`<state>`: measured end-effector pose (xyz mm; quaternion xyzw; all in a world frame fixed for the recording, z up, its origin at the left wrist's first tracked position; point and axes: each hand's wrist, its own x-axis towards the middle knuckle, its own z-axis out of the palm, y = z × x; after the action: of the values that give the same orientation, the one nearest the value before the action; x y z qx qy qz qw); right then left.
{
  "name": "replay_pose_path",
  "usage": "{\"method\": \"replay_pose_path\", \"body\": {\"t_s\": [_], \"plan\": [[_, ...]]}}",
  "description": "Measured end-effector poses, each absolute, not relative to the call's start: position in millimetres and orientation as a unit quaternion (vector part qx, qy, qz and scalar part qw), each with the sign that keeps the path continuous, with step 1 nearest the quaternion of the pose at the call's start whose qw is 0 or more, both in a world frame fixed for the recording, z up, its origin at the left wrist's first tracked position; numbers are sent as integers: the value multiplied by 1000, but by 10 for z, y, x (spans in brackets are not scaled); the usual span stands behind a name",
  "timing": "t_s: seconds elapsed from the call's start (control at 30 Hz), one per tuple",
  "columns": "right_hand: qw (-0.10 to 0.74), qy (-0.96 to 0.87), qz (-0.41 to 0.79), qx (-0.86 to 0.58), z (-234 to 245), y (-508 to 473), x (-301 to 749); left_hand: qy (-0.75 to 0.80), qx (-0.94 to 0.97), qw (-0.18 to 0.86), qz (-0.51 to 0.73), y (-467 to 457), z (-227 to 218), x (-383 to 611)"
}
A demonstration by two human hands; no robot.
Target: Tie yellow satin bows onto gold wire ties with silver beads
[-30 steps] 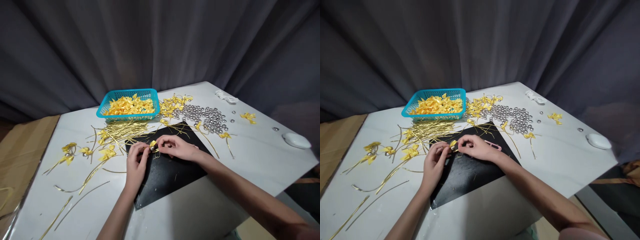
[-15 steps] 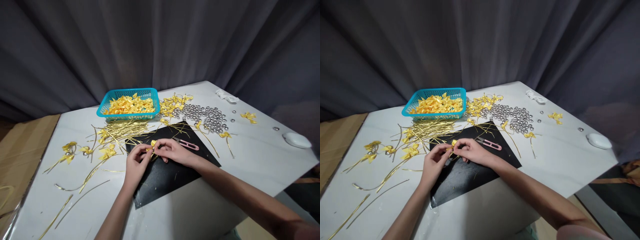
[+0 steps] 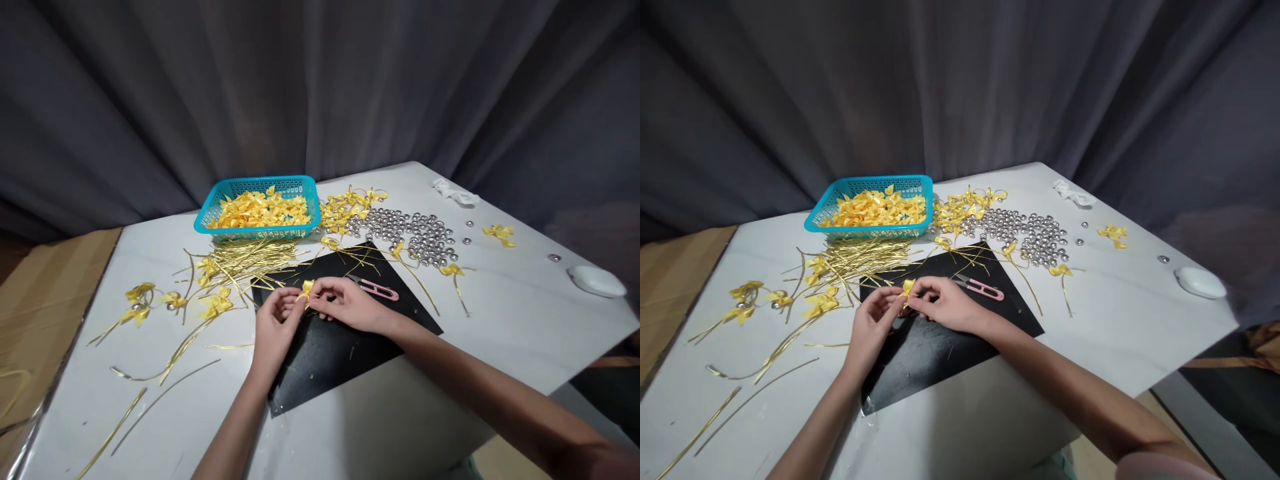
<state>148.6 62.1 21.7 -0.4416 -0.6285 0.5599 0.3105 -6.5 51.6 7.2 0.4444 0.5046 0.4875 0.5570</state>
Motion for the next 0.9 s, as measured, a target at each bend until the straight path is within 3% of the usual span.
{"method": "replay_pose_path", "body": {"t_s": [0.2, 0.4, 0.77, 0.9], "plan": [[305, -691, 461, -466, 296, 602, 1531, 513, 412, 582, 478, 548, 79, -119], [301, -805, 281, -427, 539, 568, 1625, 512, 407, 578, 487, 555, 89, -118], [335, -779, 248, -468, 308, 618, 1504, 512, 419, 579, 476, 548, 103, -140], [288, -811, 267, -433, 447, 627, 1592, 518, 425, 563, 484, 546, 88, -143]]}}
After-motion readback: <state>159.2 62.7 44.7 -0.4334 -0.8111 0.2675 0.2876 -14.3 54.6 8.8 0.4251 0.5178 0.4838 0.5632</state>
